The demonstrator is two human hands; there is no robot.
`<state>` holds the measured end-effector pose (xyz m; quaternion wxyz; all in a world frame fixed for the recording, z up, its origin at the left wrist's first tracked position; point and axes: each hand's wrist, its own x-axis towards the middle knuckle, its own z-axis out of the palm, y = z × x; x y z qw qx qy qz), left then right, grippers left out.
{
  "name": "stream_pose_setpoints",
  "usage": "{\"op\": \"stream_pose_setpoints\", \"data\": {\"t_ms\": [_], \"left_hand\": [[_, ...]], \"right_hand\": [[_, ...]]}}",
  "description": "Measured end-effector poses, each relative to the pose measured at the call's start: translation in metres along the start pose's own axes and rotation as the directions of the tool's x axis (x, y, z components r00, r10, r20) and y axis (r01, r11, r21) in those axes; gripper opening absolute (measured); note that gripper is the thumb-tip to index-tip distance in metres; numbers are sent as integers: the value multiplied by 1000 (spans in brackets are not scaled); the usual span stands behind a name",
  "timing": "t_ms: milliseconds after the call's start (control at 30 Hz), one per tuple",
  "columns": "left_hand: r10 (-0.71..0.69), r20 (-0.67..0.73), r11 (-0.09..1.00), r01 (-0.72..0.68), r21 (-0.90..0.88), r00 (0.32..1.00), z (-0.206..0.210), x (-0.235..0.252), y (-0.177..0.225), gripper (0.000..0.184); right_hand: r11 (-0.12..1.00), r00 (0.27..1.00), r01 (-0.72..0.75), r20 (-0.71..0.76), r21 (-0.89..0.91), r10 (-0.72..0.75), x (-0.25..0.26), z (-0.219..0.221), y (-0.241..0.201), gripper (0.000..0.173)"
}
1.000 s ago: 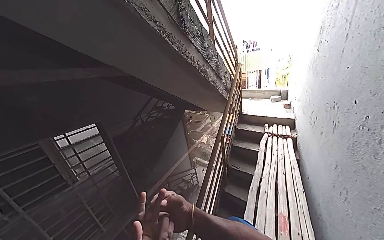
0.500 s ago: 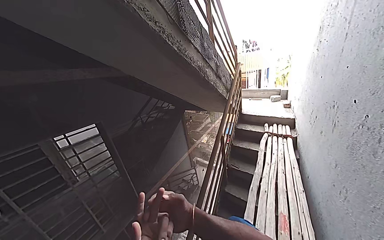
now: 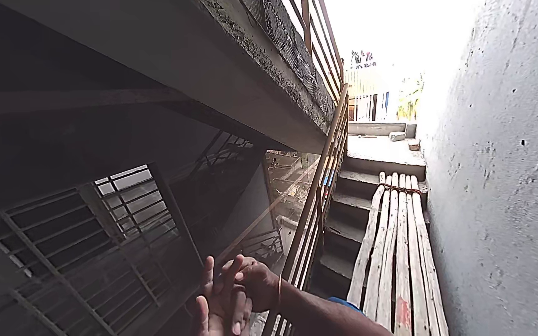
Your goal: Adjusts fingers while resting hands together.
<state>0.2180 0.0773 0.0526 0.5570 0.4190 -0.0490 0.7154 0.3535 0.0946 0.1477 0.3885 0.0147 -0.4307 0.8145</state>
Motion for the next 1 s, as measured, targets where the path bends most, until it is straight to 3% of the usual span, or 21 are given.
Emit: {"op": "stream_pose_setpoints", "data": {"t_ms": [167, 400, 433, 467, 533, 567, 633, 700, 767, 833, 900, 967, 1000], "left_hand": [[-1, -11, 1000, 0, -9, 1000, 2, 0, 2, 54], [-4, -14, 1000, 4, -23, 1000, 3, -1, 4, 57], [-6, -19, 1000, 5, -30, 1000, 5, 0, 4, 57], [-7, -14, 999, 7, -37, 1000, 6, 0, 5, 57], [-5, 3, 999, 6, -50, 1000, 10, 2, 6, 56], [-3, 4, 999, 3, -45, 1000, 13, 3, 8, 56], [17, 0, 1000, -17, 26, 1000, 24, 6, 10, 52], [74, 12, 982, -75, 174, 997, 46, 10, 9, 43], [92, 152, 940, -136, 314, 984, 78, 10, 11, 31], [45, 291, 900, -165, 403, 956, 107, 4, 15, 25], [-32, 238, 926, -61, 373, 971, 107, -27, 16, 20], [-75, 108, 989, 60, 136, 991, 60, -88, 3, 33], [-68, 350, 998, 67, 14, 934, 6, -117, -9, 46]], "right_hand": [[998, 998, -48, -45, -48, 46, 2, 1, 2, 22], [998, 994, -68, 82, -4, 68, 6, -19, 13, 17], [995, 995, -99, -6, 9, 99, 5, -15, 11, 18], [994, 974, -107, -201, 6, 106, 6, -1, 12, 20], [997, 997, 37, 67, 67, -42, 23, -53, 45, 25], [994, 994, 86, 64, 70, -91, 30, -69, 61, 27], [996, 995, 85, -53, -14, -86, 38, -87, 76, 30], [976, 957, -65, -291, -209, 1, 35, -73, 65, 26], [902, 854, -275, -516, -332, 71, 34, -49, 54, 22], [854, 799, -397, -584, -337, 141, 42, -55, 66, 22], [908, 934, -301, -283, -292, 219, 45, -93, 91, 27], [941, 975, -163, 100, -298, 200, 40, -80, 89, 35], [900, 954, -133, 192, -415, 230, 32, -41, 64, 37]]}}
